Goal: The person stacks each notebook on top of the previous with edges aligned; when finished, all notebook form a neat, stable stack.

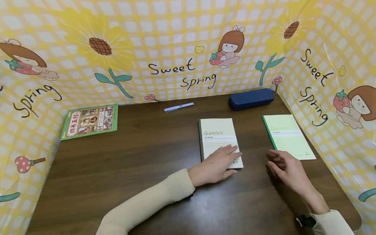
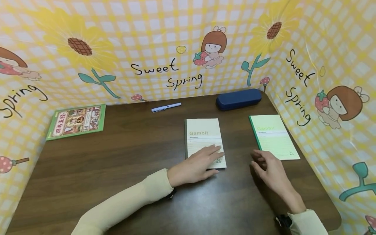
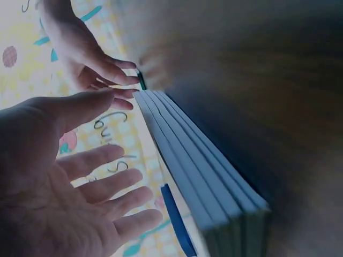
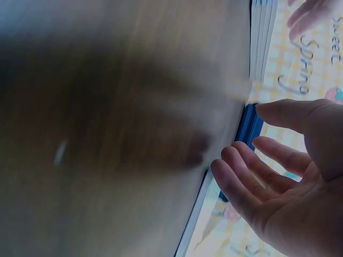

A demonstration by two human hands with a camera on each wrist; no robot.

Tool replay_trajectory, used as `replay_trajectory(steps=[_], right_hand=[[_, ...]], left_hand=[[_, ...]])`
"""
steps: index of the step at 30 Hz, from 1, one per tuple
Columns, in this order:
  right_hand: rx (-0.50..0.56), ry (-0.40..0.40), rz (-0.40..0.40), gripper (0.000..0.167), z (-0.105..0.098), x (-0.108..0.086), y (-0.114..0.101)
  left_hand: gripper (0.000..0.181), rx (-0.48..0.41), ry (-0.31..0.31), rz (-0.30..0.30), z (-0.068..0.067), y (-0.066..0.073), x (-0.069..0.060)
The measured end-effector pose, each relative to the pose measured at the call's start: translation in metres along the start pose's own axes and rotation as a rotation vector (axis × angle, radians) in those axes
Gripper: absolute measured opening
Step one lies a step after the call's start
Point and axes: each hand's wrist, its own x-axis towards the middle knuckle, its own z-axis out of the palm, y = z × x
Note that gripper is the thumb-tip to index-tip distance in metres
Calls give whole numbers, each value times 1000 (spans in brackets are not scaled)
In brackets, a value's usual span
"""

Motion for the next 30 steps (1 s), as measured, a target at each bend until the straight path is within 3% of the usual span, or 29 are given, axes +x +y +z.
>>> replay_trajectory(steps=[7, 13, 19, 24, 30], right_hand=[[-103, 51, 42, 46, -16, -8, 29], [-181, 71, 87, 45, -28, -16, 49], [-189, -44, 182, 51, -39, -23, 63], [-179, -158, 246, 64, -44, -26, 72], [-176, -191, 271, 71, -45, -29, 76]], left_hand=[[69, 130, -165, 43, -1, 21, 28], [70, 176, -231, 61, 2, 39, 51], [72, 217, -275, 51, 6, 49, 70], [76, 252, -343, -6, 11, 54, 83], [78, 282, -380, -37, 17, 61, 100]])
